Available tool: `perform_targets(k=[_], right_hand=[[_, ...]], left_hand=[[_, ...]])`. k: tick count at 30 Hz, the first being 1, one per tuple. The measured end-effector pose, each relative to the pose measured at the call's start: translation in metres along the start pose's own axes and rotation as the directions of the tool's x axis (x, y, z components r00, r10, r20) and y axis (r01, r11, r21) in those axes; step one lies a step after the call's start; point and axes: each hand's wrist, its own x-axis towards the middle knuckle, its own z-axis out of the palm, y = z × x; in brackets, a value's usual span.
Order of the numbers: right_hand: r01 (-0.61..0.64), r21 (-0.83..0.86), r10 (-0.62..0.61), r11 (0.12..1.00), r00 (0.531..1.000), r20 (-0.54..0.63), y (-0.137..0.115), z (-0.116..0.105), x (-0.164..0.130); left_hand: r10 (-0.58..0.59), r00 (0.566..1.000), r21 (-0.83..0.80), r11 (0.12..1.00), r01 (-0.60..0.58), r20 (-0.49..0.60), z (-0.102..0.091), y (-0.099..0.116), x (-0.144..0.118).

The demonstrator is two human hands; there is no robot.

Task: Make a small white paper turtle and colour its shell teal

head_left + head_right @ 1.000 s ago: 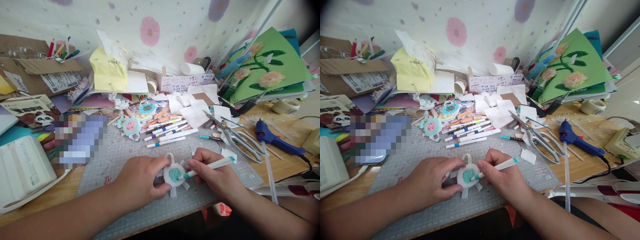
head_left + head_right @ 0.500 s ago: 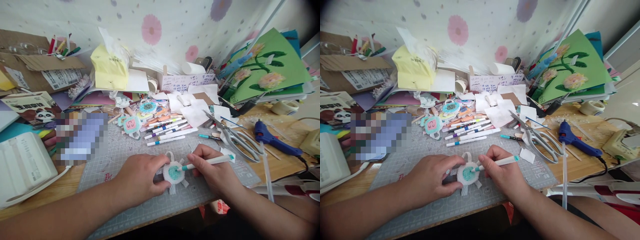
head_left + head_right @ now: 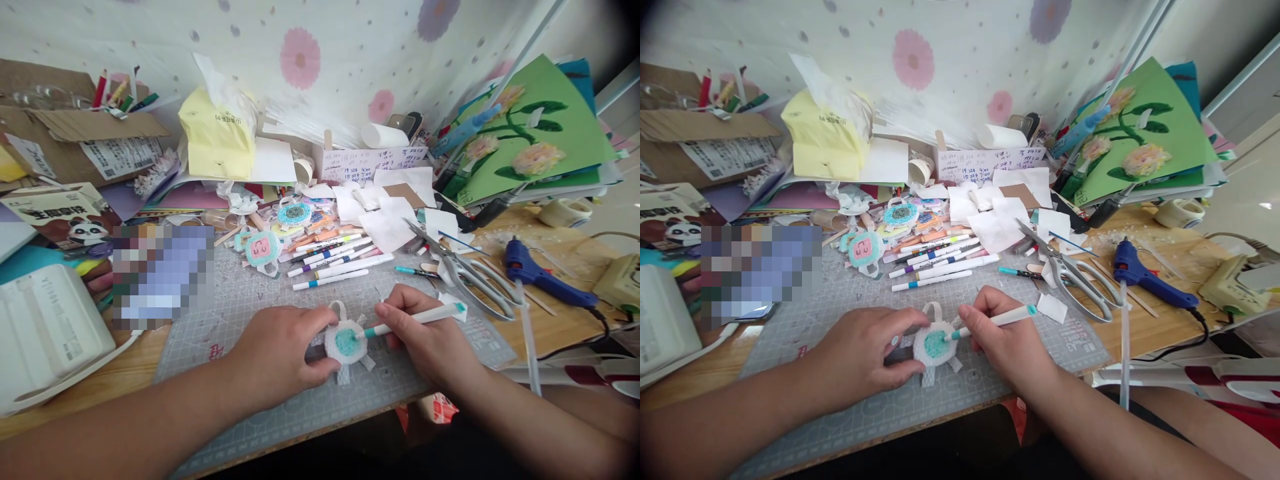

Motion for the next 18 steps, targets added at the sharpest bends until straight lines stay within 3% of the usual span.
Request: perform_targets(k=[11, 18], right_hand=[[0.007, 0.059, -0.01, 0.998, 0.999, 0.047, -0.0006, 0.0034, -0.0004], [0.019, 0.002, -0.019, 1.0, 0.998, 0.067, -0.0065, 0.0069, -0.0014]], left_hand=[[0.002, 1.0, -0.004, 1.0, -0.002, -0.009, 0.0004, -0.0004, 0.0001], [0.001, 1.0, 0.008, 1.0, -0.001, -0.004, -0.0002, 0.0007, -0.0004]])
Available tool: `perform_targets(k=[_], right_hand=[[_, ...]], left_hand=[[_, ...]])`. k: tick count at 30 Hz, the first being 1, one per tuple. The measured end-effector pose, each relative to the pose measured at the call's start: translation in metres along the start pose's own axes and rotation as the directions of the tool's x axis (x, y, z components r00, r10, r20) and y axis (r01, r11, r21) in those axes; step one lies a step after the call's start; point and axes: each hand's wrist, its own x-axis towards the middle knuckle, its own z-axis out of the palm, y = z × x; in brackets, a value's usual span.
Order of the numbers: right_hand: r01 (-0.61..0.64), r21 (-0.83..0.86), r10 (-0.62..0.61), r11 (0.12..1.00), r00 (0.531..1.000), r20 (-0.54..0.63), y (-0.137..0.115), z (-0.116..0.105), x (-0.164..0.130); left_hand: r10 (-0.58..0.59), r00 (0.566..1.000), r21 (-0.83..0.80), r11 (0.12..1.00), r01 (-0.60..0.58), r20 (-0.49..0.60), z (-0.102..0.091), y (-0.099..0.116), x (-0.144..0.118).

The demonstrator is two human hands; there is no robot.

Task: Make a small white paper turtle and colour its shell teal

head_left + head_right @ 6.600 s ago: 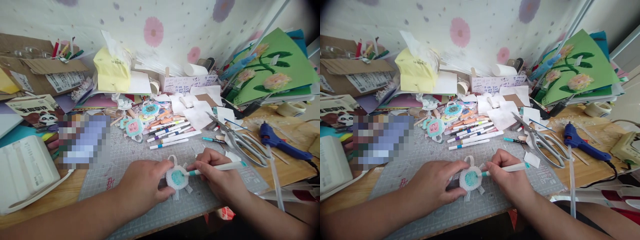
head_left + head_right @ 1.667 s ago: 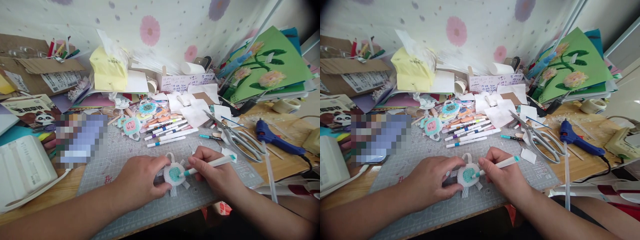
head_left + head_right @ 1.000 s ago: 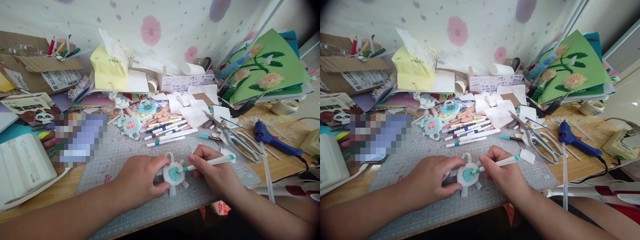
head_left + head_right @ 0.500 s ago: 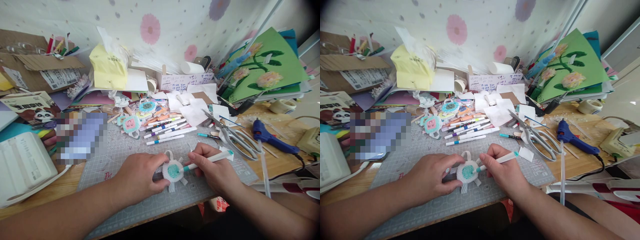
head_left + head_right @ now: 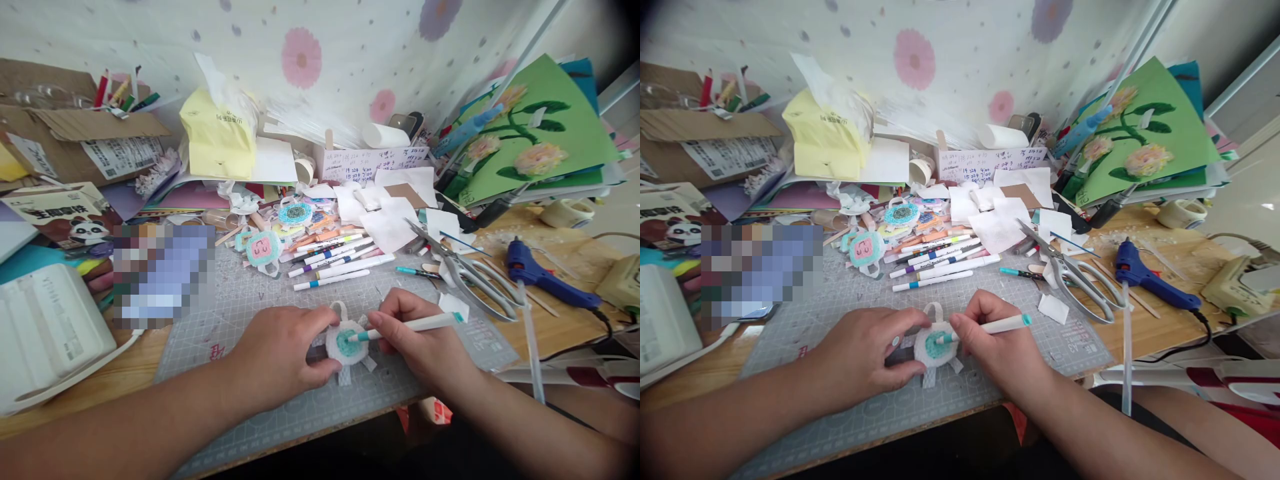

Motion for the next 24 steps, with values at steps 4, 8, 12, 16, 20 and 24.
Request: perform_targets(k=[4, 8, 12, 16, 20, 24], right_hand=[[0.011, -0.024, -0.011, 1.0, 1.0, 0.011, -0.0016, -0.001, -0.0004], [0.007, -0.03, -0.006, 1.0, 1.0, 0.021, -0.0006, -0.005, -0.0015], [-0.004, 0.03, 0.003, 1.0, 0.999, 0.041, -0.0003, -0.0068, -0.0017], [0.009, -0.021, -0.007, 1.0, 0.997, 0.08, -0.002, -0.0051, -0.0028], [-0.013, -0.011, 0.014, 1.0, 0.999, 0.052, -0.0041, -0.0049, -0.0034], [-0.008, -0.027, 0.01, 1.0, 0.998, 0.057, -0.0042, -0.0057, -0.0027]], left_hand=[[0.013, 1.0, -0.003, 1.0, -0.013, -0.02, 0.0031, -0.0022, -0.0007], [0.026, 0.999, 0.004, 1.0, -0.026, -0.039, 0.0038, -0.0026, -0.0004], [0.019, 1.0, 0.0, 1.0, -0.019, -0.017, 0.001, -0.0005, -0.0004], [0.017, 1.0, 0.002, 1.0, -0.017, -0.017, -0.0005, 0.0009, -0.0009], [0.007, 1.0, -0.003, 1.0, -0.007, -0.003, -0.0013, 0.0018, -0.0011], [-0.001, 1.0, -0.001, 1.0, 0.001, 0.0, -0.0014, 0.0018, -0.0016]])
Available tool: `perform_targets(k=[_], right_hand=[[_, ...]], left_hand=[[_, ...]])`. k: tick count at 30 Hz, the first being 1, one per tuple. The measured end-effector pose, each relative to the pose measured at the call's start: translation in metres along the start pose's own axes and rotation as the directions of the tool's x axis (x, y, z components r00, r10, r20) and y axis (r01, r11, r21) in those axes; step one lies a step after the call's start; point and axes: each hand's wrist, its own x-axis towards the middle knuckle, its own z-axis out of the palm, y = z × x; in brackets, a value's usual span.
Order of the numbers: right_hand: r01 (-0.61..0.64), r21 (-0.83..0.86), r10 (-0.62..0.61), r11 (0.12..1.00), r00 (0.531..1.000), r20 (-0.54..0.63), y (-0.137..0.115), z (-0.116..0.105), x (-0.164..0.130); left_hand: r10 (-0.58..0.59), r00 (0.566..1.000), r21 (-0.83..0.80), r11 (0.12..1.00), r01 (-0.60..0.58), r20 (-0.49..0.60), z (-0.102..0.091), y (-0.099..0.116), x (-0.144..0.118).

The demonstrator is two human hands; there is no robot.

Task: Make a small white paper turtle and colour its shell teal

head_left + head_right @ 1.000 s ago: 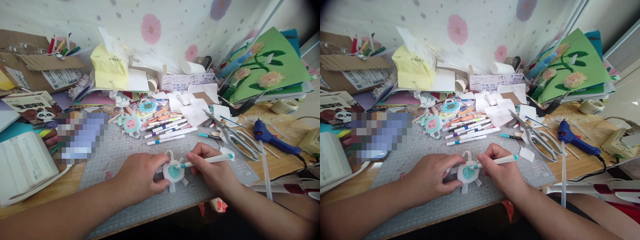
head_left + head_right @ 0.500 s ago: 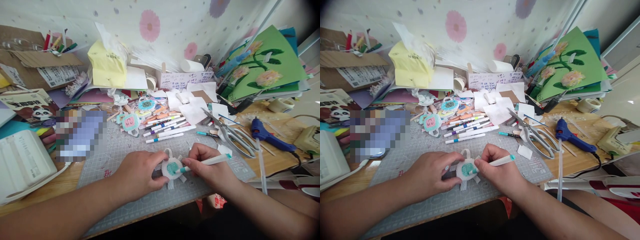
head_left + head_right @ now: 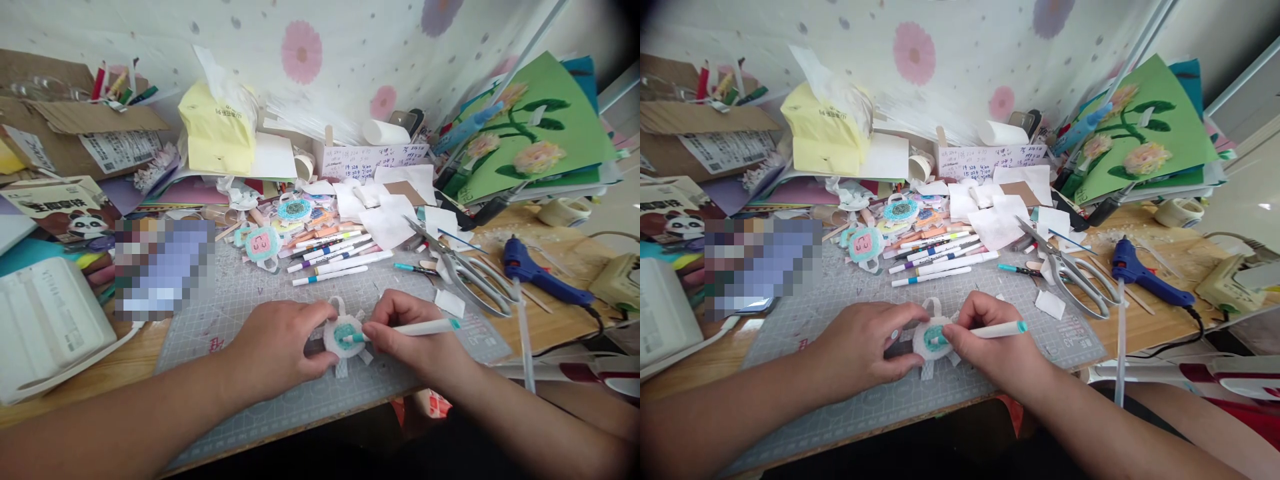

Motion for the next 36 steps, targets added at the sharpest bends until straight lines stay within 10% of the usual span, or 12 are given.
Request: perform_targets(k=[36], right_hand=[[0.003, 0.082, 0.001, 0.997, 0.999, -0.048, 0.0096, -0.0082, 0.0]], left_hand=[[-0.001, 0.999, 0.027, 1.0, 0.002, -0.032, 0.0002, -0.0005, 0.0002]])
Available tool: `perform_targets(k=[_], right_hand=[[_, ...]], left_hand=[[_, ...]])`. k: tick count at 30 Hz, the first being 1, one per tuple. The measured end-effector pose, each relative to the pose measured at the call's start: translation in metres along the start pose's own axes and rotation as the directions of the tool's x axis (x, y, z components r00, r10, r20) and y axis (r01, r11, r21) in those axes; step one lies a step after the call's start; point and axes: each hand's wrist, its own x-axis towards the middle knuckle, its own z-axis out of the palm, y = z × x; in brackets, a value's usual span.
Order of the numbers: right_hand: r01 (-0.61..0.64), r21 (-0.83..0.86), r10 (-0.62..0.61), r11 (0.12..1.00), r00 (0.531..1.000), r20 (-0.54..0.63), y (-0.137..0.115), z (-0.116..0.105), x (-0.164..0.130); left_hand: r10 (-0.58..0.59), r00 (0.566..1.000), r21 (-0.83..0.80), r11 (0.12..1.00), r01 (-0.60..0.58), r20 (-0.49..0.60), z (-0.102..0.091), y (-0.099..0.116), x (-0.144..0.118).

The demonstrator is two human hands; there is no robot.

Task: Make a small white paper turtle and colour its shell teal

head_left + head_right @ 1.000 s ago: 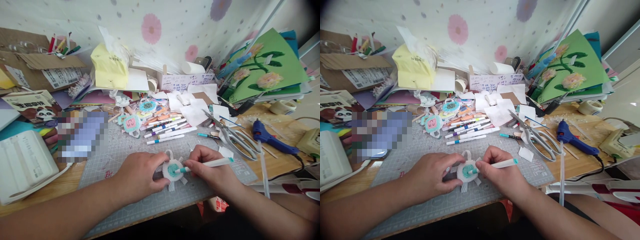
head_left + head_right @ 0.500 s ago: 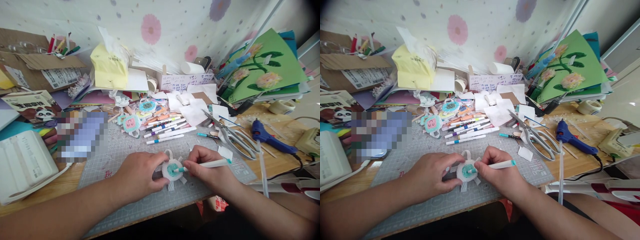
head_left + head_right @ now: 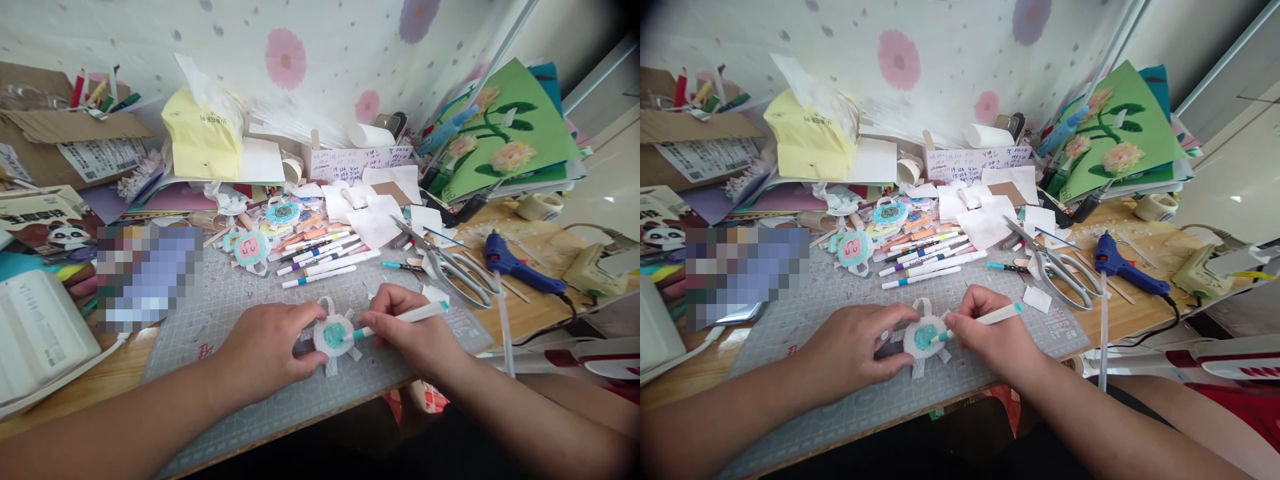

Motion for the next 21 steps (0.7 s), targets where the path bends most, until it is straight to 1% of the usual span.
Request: perform_targets(k=[2, 4, 6, 10, 14, 18, 21], right_hand=[[0.007, -0.034, -0.007, 0.999, 1.0, 0.0, -0.0004, -0.0001, -0.0003], [0.014, -0.002, -0.014, 1.0, 1.0, -0.018, -0.0006, -0.0008, -0.0004], [0.008, 0.025, -0.008, 1.0, 1.0, -0.011, -0.0014, -0.0013, -0.0008], [-0.016, -0.048, 0.017, 0.999, 1.0, 0.012, -0.0047, -0.0003, -0.0017], [-0.014, -0.042, 0.013, 0.999, 0.999, -0.03, -0.0024, -0.0009, 0.0002], [-0.015, -0.008, 0.014, 1.0, 0.999, -0.035, 0.0029, -0.0025, 0.003], [-0.019, -0.014, 0.018, 1.0, 0.998, -0.058, 0.0037, -0.002, 0.0047]], left_hand=[[-0.009, 1.0, -0.007, 1.0, 0.009, 0.01, -0.0004, 0.0004, -0.0003], [-0.012, 1.0, -0.012, 1.0, 0.013, 0.014, -0.0007, 0.0007, -0.0003], [-0.014, 1.0, -0.015, 1.0, 0.015, 0.017, -0.0012, 0.001, -0.0001], [-0.028, 0.999, -0.012, 1.0, 0.029, 0.038, -0.0026, 0.0024, 0.0006], [-0.032, 0.998, -0.022, 0.999, 0.033, 0.057, -0.0029, 0.0028, 0.0005], [-0.032, 0.998, -0.027, 0.999, 0.034, 0.061, -0.0019, 0.0016, 0.001], [-0.033, 0.997, -0.031, 0.999, 0.035, 0.063, -0.0011, 0.0007, 0.0018]])
